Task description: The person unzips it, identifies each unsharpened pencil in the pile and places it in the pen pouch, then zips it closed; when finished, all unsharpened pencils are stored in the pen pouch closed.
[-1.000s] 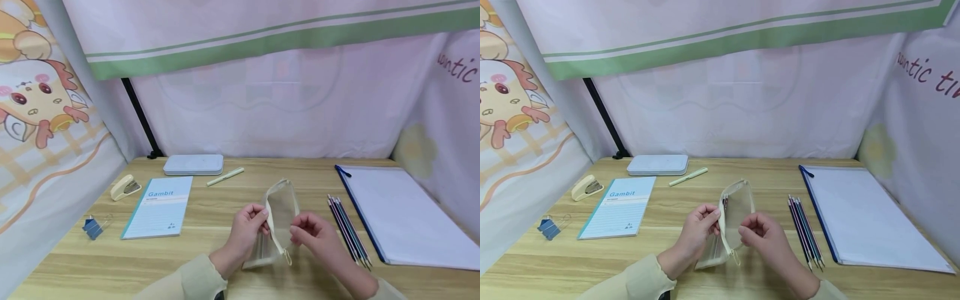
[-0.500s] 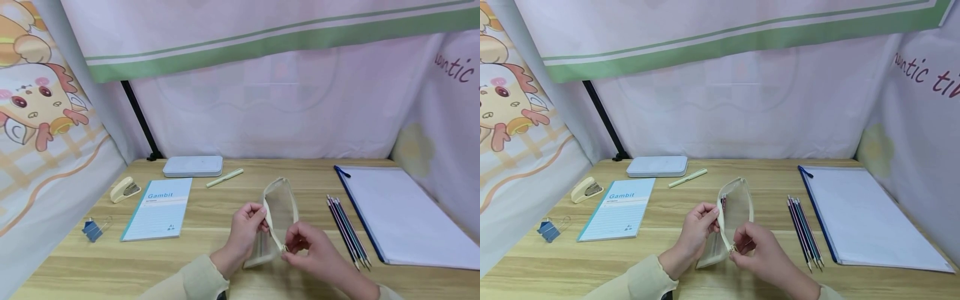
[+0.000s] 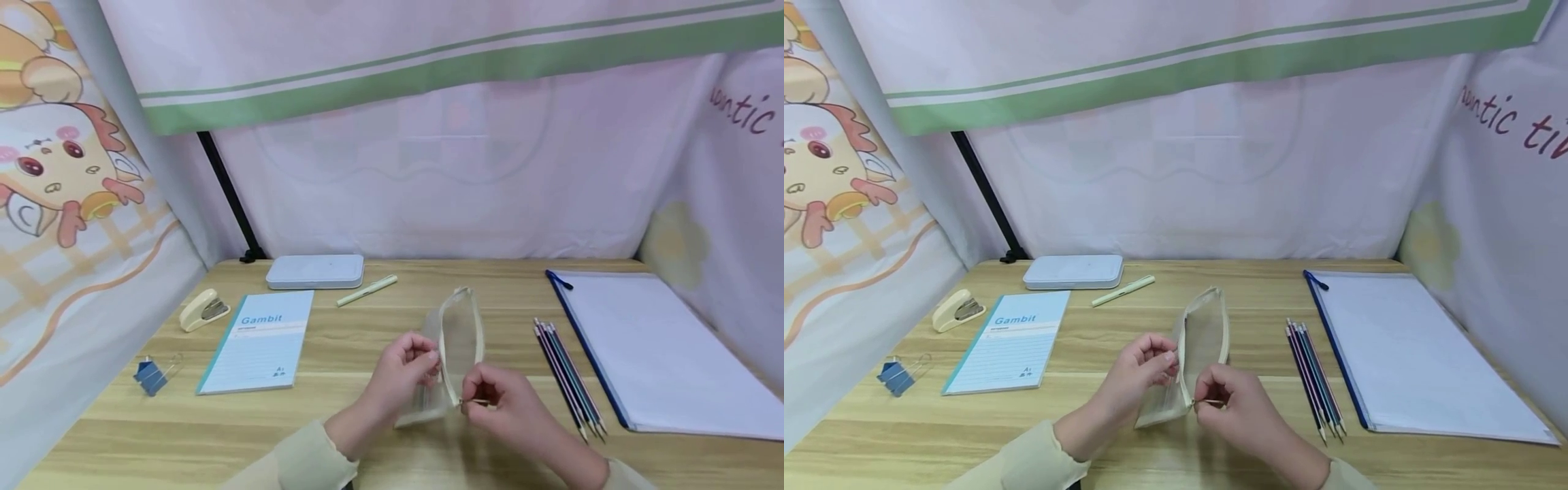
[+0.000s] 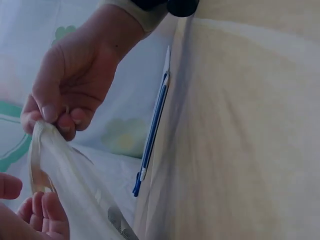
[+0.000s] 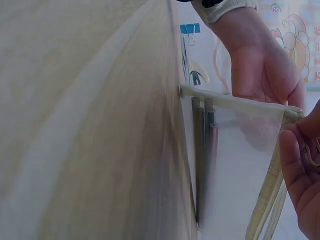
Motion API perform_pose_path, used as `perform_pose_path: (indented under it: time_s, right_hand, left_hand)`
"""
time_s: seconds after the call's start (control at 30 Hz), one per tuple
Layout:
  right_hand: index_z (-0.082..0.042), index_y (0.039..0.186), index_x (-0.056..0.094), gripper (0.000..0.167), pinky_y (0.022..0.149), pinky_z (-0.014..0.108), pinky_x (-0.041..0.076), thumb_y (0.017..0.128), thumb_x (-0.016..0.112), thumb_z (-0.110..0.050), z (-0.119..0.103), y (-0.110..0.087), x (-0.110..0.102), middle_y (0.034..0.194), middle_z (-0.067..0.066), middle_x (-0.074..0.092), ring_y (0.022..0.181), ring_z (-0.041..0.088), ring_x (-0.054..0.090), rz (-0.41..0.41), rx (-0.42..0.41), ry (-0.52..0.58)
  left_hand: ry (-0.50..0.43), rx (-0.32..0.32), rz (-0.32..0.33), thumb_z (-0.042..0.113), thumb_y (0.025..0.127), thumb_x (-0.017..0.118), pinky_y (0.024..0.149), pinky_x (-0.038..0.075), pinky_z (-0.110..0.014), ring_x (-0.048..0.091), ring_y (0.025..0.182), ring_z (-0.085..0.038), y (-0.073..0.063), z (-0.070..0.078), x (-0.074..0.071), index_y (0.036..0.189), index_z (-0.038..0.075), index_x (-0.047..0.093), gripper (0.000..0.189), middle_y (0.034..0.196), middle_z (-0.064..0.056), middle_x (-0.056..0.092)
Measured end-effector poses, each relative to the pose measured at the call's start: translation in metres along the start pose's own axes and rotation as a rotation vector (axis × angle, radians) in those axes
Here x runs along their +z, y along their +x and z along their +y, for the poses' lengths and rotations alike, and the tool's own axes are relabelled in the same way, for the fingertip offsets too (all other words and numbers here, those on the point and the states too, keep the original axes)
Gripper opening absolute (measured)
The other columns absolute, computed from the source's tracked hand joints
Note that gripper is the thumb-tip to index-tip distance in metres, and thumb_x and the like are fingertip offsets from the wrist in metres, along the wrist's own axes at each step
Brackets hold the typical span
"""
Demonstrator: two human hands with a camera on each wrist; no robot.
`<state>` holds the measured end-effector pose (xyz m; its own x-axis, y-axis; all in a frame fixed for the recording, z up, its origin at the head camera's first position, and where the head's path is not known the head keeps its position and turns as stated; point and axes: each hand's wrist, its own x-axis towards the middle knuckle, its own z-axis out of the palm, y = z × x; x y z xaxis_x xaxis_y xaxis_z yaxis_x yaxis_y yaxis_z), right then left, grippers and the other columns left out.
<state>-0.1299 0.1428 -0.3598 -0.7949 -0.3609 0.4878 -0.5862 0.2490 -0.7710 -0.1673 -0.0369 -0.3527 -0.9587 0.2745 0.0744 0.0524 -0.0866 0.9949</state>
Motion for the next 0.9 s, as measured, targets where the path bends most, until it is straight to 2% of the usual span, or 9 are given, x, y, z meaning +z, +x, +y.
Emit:
perform_pose_path:
  time_s: [0.13, 0.23, 0.43, 0.53, 0.67, 0.9]
  right_hand:
    - [-0.008, 0.077, 0.056, 0.023, 0.056, 0.022, 0.053, 0.068, 0.061, 0.012, -0.001, 0.004, 0.001, 0.075, 0.002, 0.058, 0.069, 0.002, 0.055, 0.027, 0.049, 0.015]
    - [-0.006, 0.079, 0.056, 0.021, 0.052, 0.021, 0.05, 0.069, 0.061, 0.012, -0.001, 0.006, 0.002, 0.075, 0.003, 0.058, 0.066, 0.002, 0.054, 0.035, 0.051, 0.032]
    - [-0.003, 0.08, 0.056, 0.017, 0.054, 0.022, 0.052, 0.071, 0.063, 0.011, 0.003, 0.01, 0.008, 0.076, 0.008, 0.06, 0.068, 0.002, 0.056, 0.002, 0.057, 0.101]
    - [-0.001, 0.08, 0.057, 0.014, 0.057, 0.023, 0.054, 0.073, 0.063, 0.009, 0.003, 0.011, 0.01, 0.078, 0.009, 0.061, 0.07, 0.004, 0.057, -0.004, 0.113, 0.121]
    - [0.001, 0.081, 0.057, 0.011, 0.061, 0.024, 0.055, 0.074, 0.061, 0.007, 0.0, 0.013, 0.01, 0.08, 0.012, 0.06, 0.072, 0.006, 0.059, -0.01, 0.202, 0.143]
    - [0.011, 0.092, 0.051, 0.019, 0.062, 0.026, 0.057, 0.074, 0.054, 0.009, -0.001, 0.016, 0.005, 0.08, 0.011, 0.056, 0.068, 0.009, 0.06, -0.051, 0.305, 0.266]
  left_hand:
    - [0.149, 0.049, -0.077, 0.003, 0.085, 0.059, 0.07, 0.048, -0.019, 0.054, 0.079, -0.01, -0.015, 0.003, -0.003, 0.101, -0.007, 0.056, 0.019, 0.089, -0.007, 0.058]
    - [0.22, 0.078, -0.135, 0.007, 0.083, 0.063, 0.074, 0.047, -0.02, 0.054, 0.085, -0.012, -0.023, 0.003, -0.003, 0.101, -0.004, 0.056, 0.022, 0.094, -0.011, 0.059]
    - [0.233, 0.076, -0.177, 0.006, 0.079, 0.068, 0.073, 0.048, -0.02, 0.055, 0.085, -0.012, -0.025, 0.001, -0.003, 0.101, -0.003, 0.056, 0.026, 0.094, -0.009, 0.06]
    - [0.215, 0.06, -0.183, 0.004, 0.078, 0.068, 0.07, 0.049, -0.018, 0.056, 0.081, -0.01, -0.024, 0.0, -0.003, 0.1, -0.003, 0.058, 0.025, 0.09, -0.006, 0.06]
    - [0.189, 0.047, -0.174, 0.001, 0.077, 0.068, 0.066, 0.049, -0.016, 0.055, 0.076, -0.011, -0.022, 0.0, -0.003, 0.095, -0.004, 0.058, 0.021, 0.086, -0.007, 0.06]
    - [0.232, 0.039, -0.168, -0.006, 0.071, 0.064, 0.061, 0.046, -0.016, 0.052, 0.071, -0.01, -0.019, 0.001, -0.004, 0.087, -0.005, 0.058, 0.017, 0.077, -0.002, 0.056]
